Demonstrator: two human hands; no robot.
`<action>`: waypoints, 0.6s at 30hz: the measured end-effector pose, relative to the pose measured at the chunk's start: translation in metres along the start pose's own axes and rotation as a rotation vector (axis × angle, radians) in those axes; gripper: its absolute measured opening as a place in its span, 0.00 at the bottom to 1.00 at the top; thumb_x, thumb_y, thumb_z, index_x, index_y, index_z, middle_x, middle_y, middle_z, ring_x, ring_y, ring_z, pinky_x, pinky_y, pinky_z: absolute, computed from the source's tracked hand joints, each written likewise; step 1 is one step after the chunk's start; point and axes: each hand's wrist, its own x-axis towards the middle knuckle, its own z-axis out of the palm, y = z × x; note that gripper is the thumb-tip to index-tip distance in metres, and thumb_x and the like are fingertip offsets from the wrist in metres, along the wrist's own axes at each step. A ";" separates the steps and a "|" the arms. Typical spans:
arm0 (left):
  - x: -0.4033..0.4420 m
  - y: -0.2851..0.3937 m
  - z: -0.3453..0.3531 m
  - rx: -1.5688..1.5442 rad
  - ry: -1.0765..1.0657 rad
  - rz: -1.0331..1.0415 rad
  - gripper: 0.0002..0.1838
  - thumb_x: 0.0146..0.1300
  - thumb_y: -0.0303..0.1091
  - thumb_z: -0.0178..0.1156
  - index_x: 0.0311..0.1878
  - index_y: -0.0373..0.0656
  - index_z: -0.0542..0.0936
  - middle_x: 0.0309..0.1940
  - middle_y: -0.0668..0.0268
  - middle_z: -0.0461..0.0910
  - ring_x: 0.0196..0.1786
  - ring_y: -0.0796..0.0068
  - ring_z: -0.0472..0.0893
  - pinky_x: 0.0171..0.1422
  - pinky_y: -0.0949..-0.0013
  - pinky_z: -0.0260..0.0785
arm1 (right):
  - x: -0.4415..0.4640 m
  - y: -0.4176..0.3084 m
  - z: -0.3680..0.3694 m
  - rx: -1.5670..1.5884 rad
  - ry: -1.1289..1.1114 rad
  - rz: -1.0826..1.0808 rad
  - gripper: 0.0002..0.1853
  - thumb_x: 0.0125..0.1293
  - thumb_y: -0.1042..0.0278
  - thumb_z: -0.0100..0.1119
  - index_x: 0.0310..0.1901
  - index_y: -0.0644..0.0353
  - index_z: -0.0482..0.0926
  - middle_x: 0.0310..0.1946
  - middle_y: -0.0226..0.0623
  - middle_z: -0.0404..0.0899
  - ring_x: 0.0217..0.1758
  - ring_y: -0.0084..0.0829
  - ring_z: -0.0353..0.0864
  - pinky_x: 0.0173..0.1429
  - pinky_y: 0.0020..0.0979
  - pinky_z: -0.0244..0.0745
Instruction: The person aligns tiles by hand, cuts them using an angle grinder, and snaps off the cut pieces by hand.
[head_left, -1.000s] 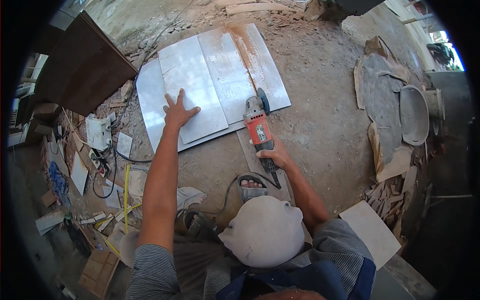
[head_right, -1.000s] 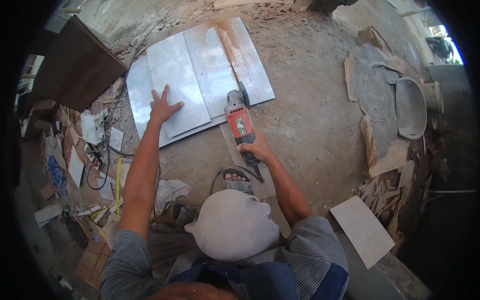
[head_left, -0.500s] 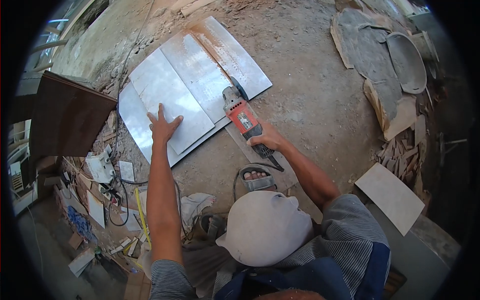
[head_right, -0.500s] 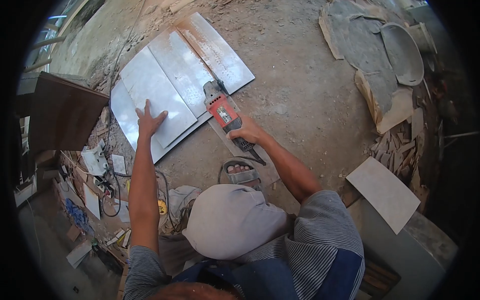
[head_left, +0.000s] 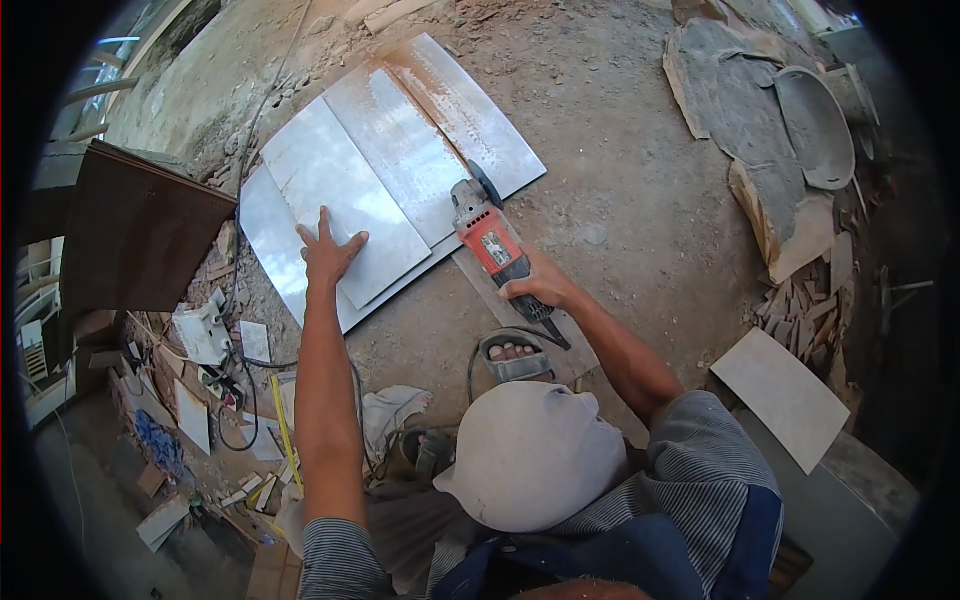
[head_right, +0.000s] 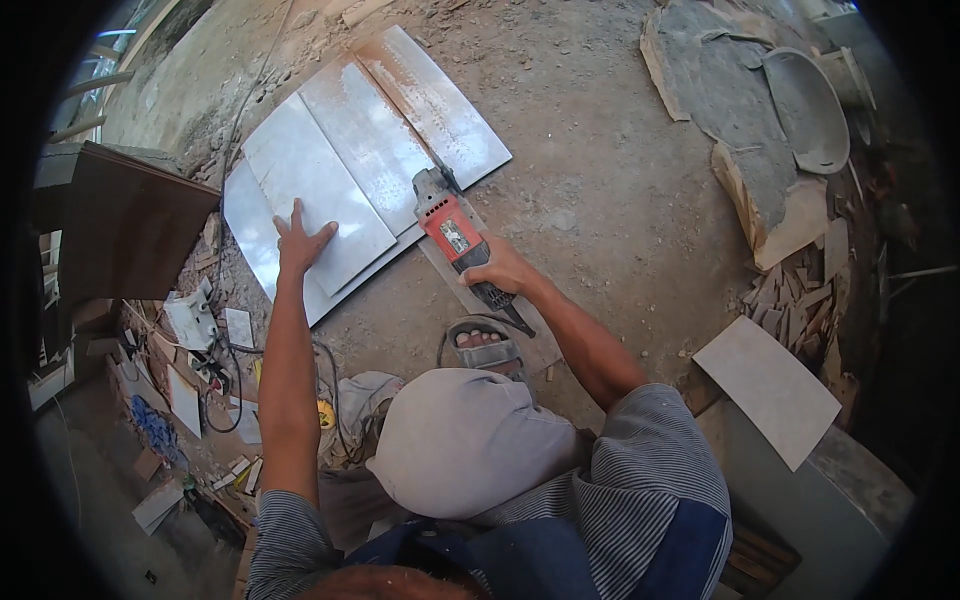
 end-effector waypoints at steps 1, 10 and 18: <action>0.000 0.000 0.000 0.009 -0.002 -0.001 0.58 0.44 0.67 0.68 0.76 0.64 0.49 0.75 0.42 0.35 0.70 0.25 0.53 0.68 0.39 0.59 | -0.001 0.000 0.000 -0.001 -0.001 -0.001 0.37 0.37 0.57 0.73 0.51 0.66 0.74 0.39 0.39 0.79 0.42 0.33 0.77 0.51 0.30 0.71; -0.003 0.004 -0.002 0.013 0.007 -0.031 0.58 0.44 0.67 0.67 0.76 0.65 0.48 0.76 0.45 0.34 0.70 0.27 0.54 0.68 0.41 0.61 | -0.008 0.009 0.004 -0.001 0.017 -0.029 0.35 0.39 0.59 0.71 0.51 0.67 0.74 0.41 0.40 0.79 0.44 0.31 0.78 0.51 0.30 0.71; -0.024 0.006 0.009 -0.071 0.082 -0.115 0.53 0.49 0.64 0.66 0.75 0.62 0.50 0.75 0.44 0.37 0.74 0.40 0.52 0.71 0.43 0.56 | -0.017 -0.039 -0.010 0.263 0.006 -0.069 0.33 0.42 0.65 0.68 0.54 0.64 0.70 0.38 0.34 0.76 0.39 0.26 0.77 0.46 0.27 0.72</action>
